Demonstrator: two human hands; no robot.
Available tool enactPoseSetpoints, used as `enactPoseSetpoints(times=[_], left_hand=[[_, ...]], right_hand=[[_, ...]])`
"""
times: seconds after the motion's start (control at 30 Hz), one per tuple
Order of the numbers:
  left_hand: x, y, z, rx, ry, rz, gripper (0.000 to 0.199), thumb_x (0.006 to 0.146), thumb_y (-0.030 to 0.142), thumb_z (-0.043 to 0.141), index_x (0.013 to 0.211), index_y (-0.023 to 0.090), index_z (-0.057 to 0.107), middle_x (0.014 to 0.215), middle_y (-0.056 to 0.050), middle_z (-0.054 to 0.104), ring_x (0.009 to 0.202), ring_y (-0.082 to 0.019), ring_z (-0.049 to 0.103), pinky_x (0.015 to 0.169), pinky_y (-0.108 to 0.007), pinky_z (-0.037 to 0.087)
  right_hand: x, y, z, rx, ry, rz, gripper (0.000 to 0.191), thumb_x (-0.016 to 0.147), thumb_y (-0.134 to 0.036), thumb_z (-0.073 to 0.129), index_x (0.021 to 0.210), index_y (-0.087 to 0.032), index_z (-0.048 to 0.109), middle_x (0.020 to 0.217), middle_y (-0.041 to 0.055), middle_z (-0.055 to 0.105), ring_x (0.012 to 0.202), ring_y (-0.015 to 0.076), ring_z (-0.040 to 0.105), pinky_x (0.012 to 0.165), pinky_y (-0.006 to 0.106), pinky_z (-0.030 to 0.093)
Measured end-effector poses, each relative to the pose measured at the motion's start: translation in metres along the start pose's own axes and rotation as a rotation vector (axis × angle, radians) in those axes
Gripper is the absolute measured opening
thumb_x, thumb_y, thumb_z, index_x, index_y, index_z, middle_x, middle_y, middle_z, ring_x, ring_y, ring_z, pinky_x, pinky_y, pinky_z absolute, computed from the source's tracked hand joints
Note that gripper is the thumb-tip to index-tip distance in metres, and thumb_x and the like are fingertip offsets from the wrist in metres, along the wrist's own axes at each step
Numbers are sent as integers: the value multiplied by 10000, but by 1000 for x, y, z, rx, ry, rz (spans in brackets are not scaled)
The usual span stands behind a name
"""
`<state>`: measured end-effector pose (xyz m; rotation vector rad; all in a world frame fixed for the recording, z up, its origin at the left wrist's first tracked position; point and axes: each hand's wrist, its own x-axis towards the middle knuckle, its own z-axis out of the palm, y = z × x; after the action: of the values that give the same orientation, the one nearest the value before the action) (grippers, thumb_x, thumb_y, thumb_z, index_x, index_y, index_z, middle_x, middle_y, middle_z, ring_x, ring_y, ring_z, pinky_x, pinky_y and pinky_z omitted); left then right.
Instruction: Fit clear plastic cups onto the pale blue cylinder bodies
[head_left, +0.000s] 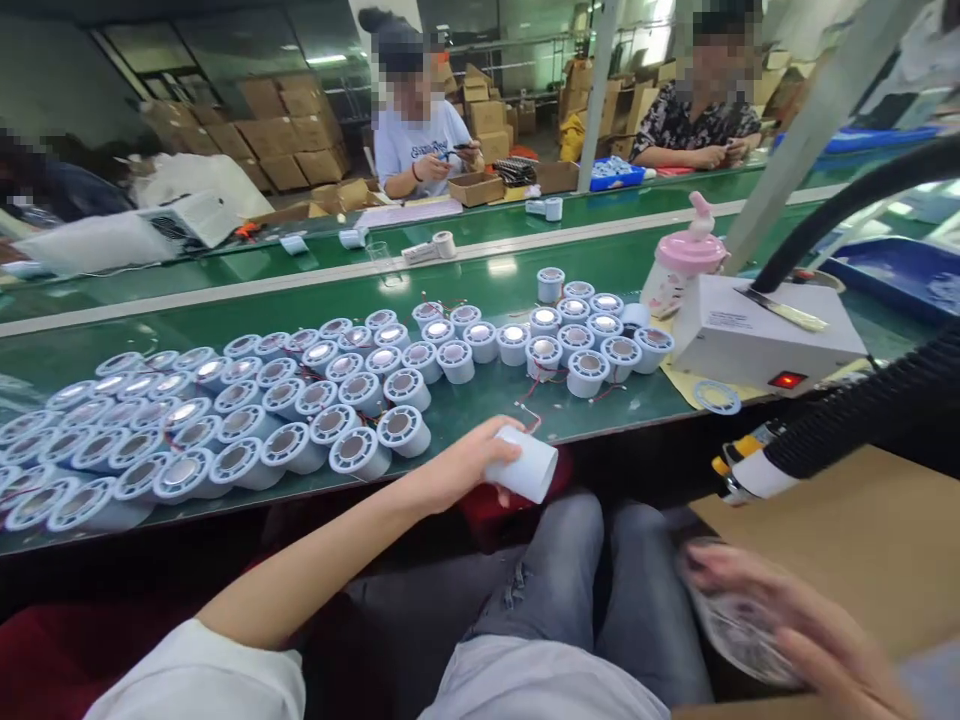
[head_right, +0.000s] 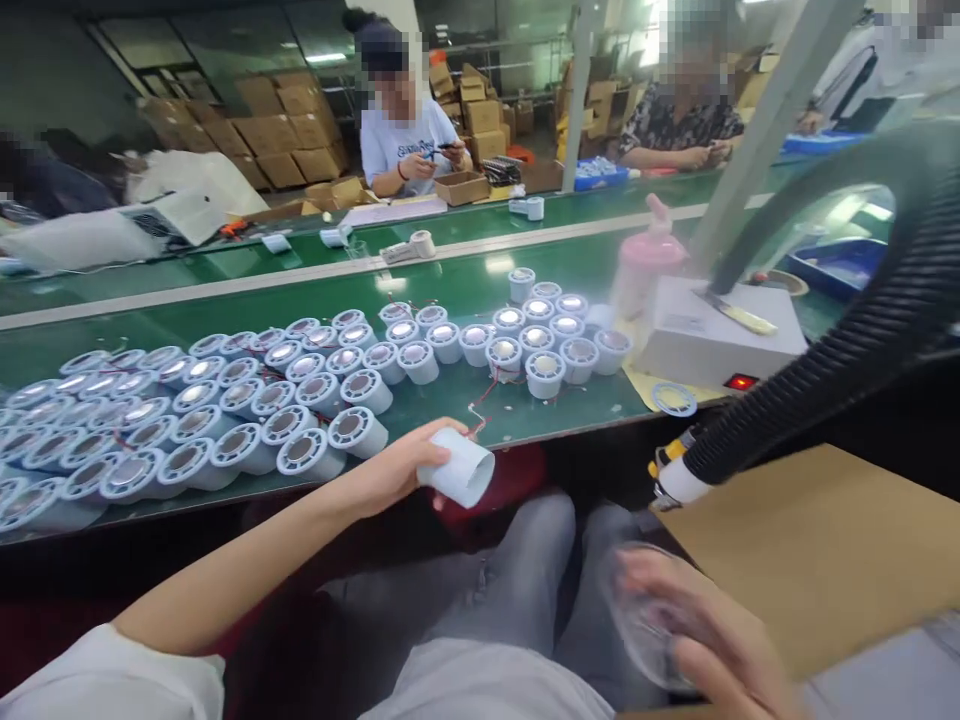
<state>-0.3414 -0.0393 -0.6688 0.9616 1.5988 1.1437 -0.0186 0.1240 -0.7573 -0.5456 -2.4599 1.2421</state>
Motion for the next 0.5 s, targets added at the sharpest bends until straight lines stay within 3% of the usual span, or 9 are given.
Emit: enactPoseSetpoints(times=[0.03, 0.1, 0.17, 0.23, 0.3, 0.37, 0.5], left_hand=[[4, -5, 11, -200, -108, -75, 423, 754, 489, 527, 1030, 175, 461, 856, -37, 567, 666, -164, 572, 491, -261, 483], [14, -15, 32, -363, -291, -200, 422, 745, 504, 525, 984, 157, 503, 780, -23, 548, 580, -130, 534, 409, -208, 415], [21, -19, 47, -291, -448, -238, 430, 798, 544, 505, 948, 144, 554, 718, -5, 525, 498, -91, 460, 362, -180, 328], [24, -18, 55, -83, -543, -151, 389, 837, 516, 538, 935, 145, 605, 748, -10, 555, 547, -91, 480, 431, -190, 367], [24, -12, 58, 173, -513, 39, 282, 844, 422, 597, 944, 162, 647, 861, -26, 607, 724, -128, 554, 623, -229, 450], [22, -8, 59, 365, -398, 208, 203, 863, 348, 599, 952, 180, 670, 946, -34, 618, 869, -162, 567, 788, -270, 444], [19, -13, 64, 365, -225, 282, 261, 832, 361, 665, 1034, 199, 641, 997, -38, 606, 886, -174, 570, 788, -278, 448]], right_hand=[[4, -14, 5, -57, 30, -78, 377, 940, -408, 440, 1305, -414, 535, 1301, 71, 610, 1175, 322, 594, 866, 458, 576], [20, -40, 20, -267, 43, -197, 496, 914, -351, 535, 1402, -379, 446, 1364, 100, 541, 1215, 333, 548, 935, 495, 530], [39, -58, 32, -461, 118, -281, 506, 900, -307, 562, 1397, -340, 472, 1354, 139, 514, 1174, 357, 542, 913, 536, 517], [52, -66, 37, -570, 147, -260, 472, 883, -265, 575, 1352, -297, 534, 1348, 164, 489, 1106, 360, 544, 868, 548, 524], [54, -67, 36, -572, 111, -194, 358, 857, -219, 592, 1209, -265, 634, 1359, 162, 463, 1080, 351, 534, 848, 542, 530], [50, -66, 33, -480, 42, -139, 200, 827, -172, 610, 1000, -245, 679, 1343, 137, 464, 1103, 337, 525, 869, 522, 526], [41, -71, 30, -128, -44, 5, 50, 842, -235, 641, 796, -226, 624, 1235, 92, 512, 1137, 281, 538, 910, 421, 511]])
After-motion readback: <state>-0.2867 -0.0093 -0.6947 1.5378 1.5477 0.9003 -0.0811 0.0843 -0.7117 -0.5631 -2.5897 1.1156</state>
